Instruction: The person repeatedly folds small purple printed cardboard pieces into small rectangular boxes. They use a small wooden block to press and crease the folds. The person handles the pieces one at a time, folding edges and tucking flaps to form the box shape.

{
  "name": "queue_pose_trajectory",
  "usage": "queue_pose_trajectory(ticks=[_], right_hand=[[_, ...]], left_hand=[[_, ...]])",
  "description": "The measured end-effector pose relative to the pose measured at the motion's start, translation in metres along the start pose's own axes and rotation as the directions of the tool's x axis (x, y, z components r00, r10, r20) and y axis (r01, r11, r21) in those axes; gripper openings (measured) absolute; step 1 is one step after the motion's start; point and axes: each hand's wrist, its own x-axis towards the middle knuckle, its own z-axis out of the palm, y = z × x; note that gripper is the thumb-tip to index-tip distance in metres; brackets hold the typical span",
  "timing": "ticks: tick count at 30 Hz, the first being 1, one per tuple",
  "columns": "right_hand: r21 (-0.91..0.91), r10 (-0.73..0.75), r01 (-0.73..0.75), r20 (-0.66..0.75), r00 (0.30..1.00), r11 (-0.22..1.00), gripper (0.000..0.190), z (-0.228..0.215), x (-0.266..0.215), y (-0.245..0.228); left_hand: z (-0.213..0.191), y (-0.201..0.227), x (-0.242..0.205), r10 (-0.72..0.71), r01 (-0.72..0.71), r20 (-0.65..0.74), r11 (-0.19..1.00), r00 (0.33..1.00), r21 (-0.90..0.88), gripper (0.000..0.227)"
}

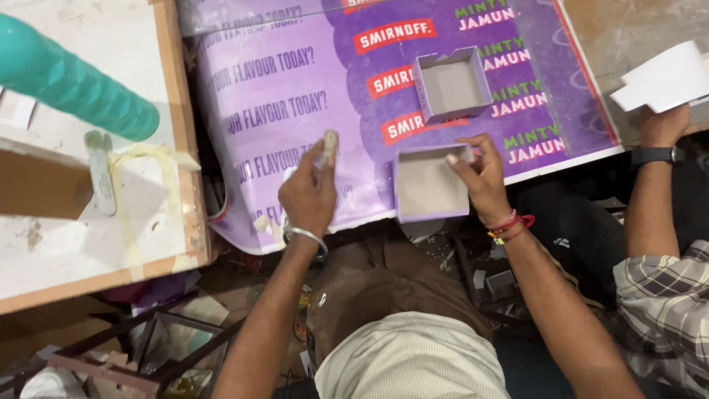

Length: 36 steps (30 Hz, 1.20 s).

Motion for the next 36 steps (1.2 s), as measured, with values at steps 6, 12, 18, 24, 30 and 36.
queue_pose_trajectory(ticks=[6,12,18,24,30,36], right_hand=[[-0.124,0.108,-0.093,0.122,0.987,0.988,0.026,-0.002,0.005,-0.014],[-0.247,0.084,-0.043,0.160,0.984,0.968,0.018,-0.003,0.005,-0.001],[-0.305,0.057,0.005,0.193,0.980,0.952,0.020,-0.015,0.005,0.013],[-0.549,0.266,0.012,0.425,0.865,0.836,0.019,0.006,0.007,-0.009],[-0.588,0.348,0.449,0.787,0.509,0.673,0.033,0.048,0.011,-0.052],[-0.136,-0.031,0.067,0.249,0.968,0.988,0.041,0.049,0.094,-0.101]], left_hand=[[0.009,0.003,-0.006,0.094,-0.094,0.004,0.995,0.996,0.018,0.031],[0.006,0.005,-0.002,0.078,-0.078,0.013,0.996,0.997,0.031,0.029],[0.006,0.007,-0.004,0.072,-0.073,0.034,0.996,0.997,0.045,0.028],[0.006,0.008,-0.004,0.093,-0.093,0.012,0.995,0.996,0.032,0.028],[0.006,0.001,-0.003,0.078,-0.079,0.020,0.996,0.997,0.044,0.027],[0.006,0.004,-0.001,0.076,-0.076,0.014,0.997,0.997,0.026,0.028]])
